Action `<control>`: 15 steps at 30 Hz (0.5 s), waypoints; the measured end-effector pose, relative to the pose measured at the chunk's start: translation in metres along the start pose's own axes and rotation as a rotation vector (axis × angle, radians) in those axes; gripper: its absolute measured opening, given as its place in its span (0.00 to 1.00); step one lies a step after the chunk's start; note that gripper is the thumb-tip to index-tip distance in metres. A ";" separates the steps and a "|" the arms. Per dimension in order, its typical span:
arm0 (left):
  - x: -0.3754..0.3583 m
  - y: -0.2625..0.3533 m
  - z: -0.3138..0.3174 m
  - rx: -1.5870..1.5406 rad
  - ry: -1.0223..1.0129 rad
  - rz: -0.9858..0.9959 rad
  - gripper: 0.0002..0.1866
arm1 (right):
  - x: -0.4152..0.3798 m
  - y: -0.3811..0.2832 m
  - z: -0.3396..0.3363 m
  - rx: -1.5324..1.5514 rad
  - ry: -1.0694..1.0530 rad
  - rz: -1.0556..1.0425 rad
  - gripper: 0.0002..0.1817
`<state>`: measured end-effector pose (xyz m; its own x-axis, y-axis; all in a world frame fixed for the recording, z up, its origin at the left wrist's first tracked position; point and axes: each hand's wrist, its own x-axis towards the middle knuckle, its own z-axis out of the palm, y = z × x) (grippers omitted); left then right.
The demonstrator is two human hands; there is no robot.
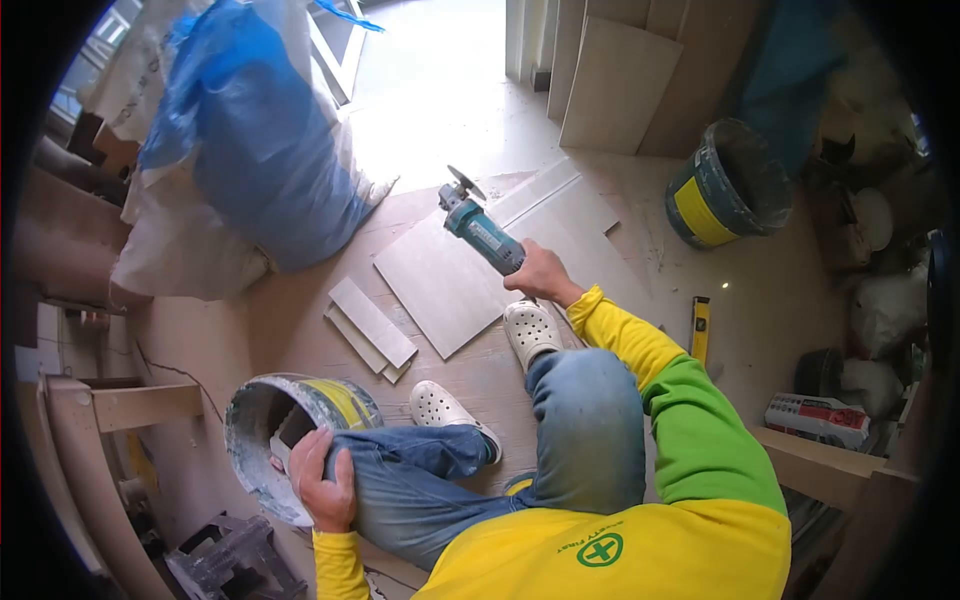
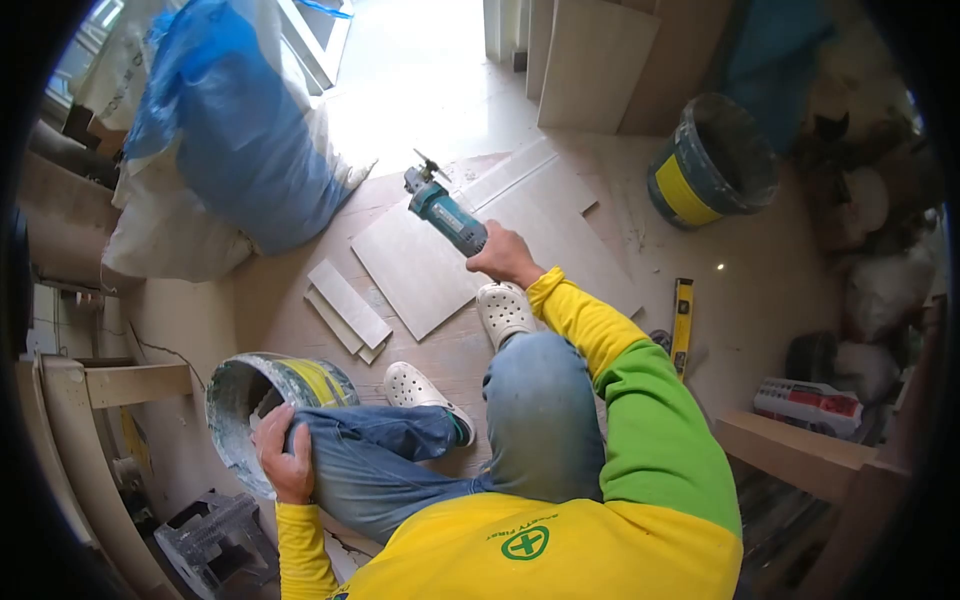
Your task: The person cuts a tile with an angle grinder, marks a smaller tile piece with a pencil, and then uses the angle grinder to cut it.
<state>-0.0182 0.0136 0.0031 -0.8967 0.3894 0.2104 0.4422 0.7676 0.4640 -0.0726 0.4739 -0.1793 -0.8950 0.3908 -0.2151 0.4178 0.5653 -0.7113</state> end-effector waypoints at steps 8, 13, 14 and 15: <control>0.011 0.007 0.009 0.094 -0.138 -0.142 0.13 | 0.060 0.079 0.105 0.087 -0.058 0.187 0.33; 0.012 0.003 0.008 0.138 -0.209 -0.207 0.14 | 0.077 0.102 0.125 0.118 0.030 0.209 0.32; 0.012 0.004 0.008 0.144 -0.217 -0.211 0.14 | 0.079 0.103 0.124 0.141 0.026 0.213 0.32; 0.013 0.003 0.009 0.144 -0.211 -0.218 0.15 | 0.081 0.103 0.123 0.143 0.019 0.217 0.32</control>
<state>-0.0282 0.0260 -0.0007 -0.9535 0.2931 -0.0701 0.2519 0.9028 0.3487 -0.1210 0.4745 -0.3525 -0.7832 0.5061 -0.3612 0.5722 0.3591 -0.7374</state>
